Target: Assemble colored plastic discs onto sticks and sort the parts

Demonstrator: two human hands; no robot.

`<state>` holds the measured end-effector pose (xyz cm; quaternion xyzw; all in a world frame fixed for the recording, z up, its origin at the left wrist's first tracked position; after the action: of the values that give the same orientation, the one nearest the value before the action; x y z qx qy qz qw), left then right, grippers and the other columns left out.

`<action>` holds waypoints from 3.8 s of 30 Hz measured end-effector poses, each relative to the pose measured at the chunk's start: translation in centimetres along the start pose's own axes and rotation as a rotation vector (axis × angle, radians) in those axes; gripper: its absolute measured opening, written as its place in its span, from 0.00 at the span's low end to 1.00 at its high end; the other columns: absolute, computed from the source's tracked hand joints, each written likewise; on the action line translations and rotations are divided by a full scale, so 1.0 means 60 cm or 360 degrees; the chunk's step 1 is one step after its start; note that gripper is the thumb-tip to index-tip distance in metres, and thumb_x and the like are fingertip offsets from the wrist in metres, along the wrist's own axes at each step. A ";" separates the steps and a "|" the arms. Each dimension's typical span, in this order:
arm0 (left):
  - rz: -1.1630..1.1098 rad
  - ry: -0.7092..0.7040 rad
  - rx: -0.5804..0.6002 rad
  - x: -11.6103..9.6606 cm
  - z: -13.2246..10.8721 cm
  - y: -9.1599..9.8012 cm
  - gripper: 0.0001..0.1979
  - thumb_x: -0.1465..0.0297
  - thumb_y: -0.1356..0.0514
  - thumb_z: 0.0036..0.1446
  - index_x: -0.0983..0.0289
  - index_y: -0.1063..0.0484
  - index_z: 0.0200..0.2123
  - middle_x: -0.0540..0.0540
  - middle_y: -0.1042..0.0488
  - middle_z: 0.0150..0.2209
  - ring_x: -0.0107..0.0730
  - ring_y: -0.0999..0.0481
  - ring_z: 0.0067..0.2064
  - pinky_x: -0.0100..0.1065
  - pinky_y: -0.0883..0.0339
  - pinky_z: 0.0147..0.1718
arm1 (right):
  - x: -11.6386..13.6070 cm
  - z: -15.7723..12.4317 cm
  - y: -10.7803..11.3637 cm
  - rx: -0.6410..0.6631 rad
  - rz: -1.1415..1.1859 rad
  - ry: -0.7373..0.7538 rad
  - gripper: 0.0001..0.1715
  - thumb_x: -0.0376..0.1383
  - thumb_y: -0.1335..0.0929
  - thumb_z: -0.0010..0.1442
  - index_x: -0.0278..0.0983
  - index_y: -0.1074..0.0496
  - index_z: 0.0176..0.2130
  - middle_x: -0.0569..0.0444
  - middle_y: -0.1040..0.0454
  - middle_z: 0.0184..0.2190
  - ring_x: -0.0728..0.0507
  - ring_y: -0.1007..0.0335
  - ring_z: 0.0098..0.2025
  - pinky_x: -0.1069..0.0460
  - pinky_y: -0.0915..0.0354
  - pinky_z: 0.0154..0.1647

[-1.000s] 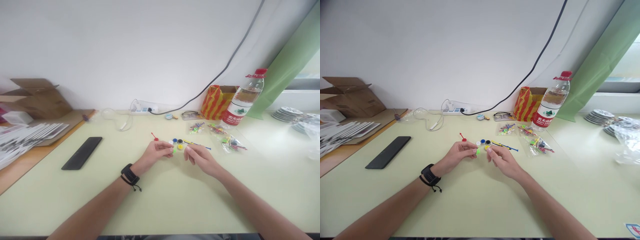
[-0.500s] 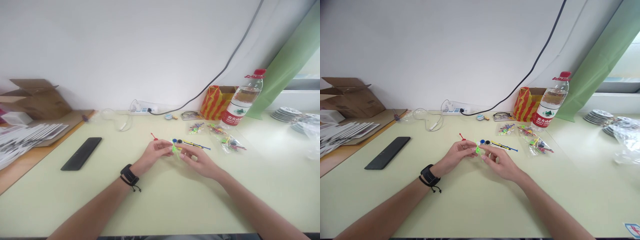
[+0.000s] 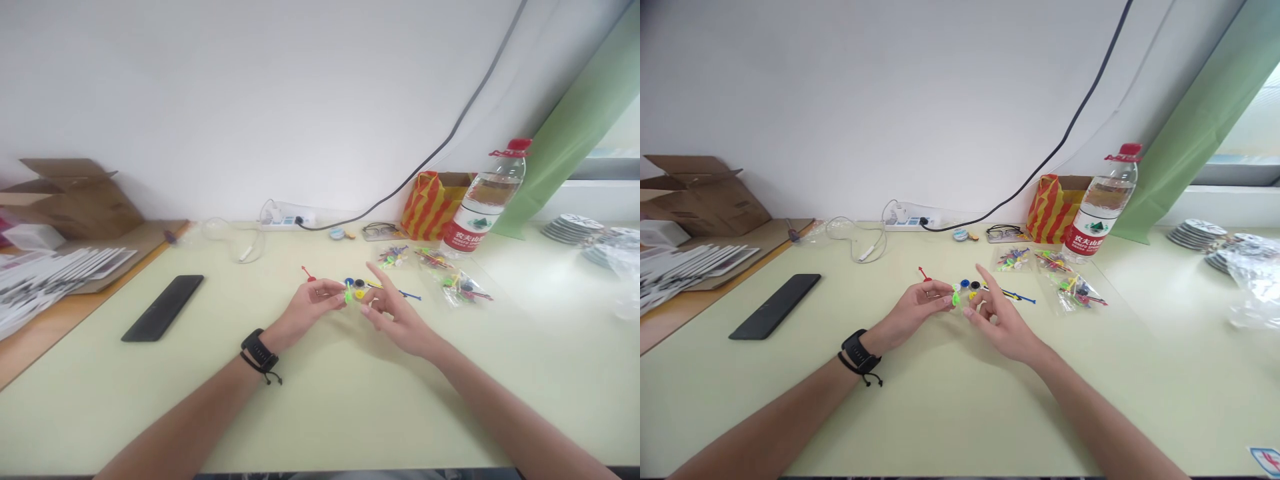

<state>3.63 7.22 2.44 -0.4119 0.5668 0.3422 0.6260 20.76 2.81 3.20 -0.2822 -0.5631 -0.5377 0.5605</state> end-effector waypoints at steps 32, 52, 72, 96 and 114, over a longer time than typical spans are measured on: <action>0.0058 -0.0044 0.0032 -0.005 -0.001 -0.003 0.19 0.60 0.27 0.53 0.64 0.19 0.45 0.59 0.19 0.46 0.42 0.19 0.48 0.44 0.27 0.53 | 0.023 0.006 0.013 0.0093 0.0074 -0.0042 0.23 0.52 0.38 0.71 0.39 0.25 0.47 0.52 0.25 0.33 0.48 0.34 0.26 0.50 0.30 0.31; 0.0100 0.0137 0.0082 0.022 0.001 0.003 0.18 0.61 0.27 0.54 0.68 0.18 0.44 0.59 0.17 0.38 0.36 0.17 0.38 0.37 0.22 0.44 | 0.019 -0.006 0.006 -0.0077 -0.1005 0.0346 0.23 0.47 0.42 0.74 0.38 0.25 0.43 0.53 0.29 0.29 0.47 0.41 0.25 0.50 0.40 0.32; 0.0040 0.0038 0.0101 0.012 0.001 -0.001 0.20 0.61 0.28 0.55 0.67 0.20 0.47 0.61 0.18 0.45 0.43 0.18 0.45 0.44 0.24 0.50 | -0.002 0.005 0.020 -0.0021 0.0271 -0.0291 0.28 0.55 0.40 0.72 0.38 0.23 0.40 0.50 0.20 0.37 0.48 0.32 0.24 0.46 0.33 0.37; 0.0036 -0.0031 -0.0037 0.006 0.003 0.009 0.18 0.61 0.27 0.54 0.66 0.19 0.44 0.59 0.18 0.42 0.38 0.18 0.41 0.42 0.25 0.49 | -0.026 0.012 -0.003 0.0169 0.0755 -0.0392 0.41 0.62 0.48 0.70 0.37 0.31 0.25 0.53 0.32 0.25 0.48 0.46 0.23 0.50 0.47 0.26; 0.0042 -0.0023 0.0010 0.003 0.002 0.003 0.19 0.60 0.27 0.54 0.66 0.19 0.45 0.59 0.18 0.44 0.40 0.17 0.43 0.44 0.25 0.52 | -0.035 0.013 0.008 0.0098 0.0694 -0.0395 0.32 0.60 0.40 0.68 0.39 0.24 0.41 0.45 0.20 0.48 0.49 0.36 0.22 0.48 0.35 0.29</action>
<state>3.53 7.41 2.26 -0.4000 0.5688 0.3517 0.6268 21.40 4.23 1.55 -0.4435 -0.5696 -0.3479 0.5982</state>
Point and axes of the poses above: each hand's wrist, its own z-axis towards the middle knuckle, its own y-axis out of the back of the hand, x = y × z, the point moved 7 cm from there along z, towards the middle knuckle
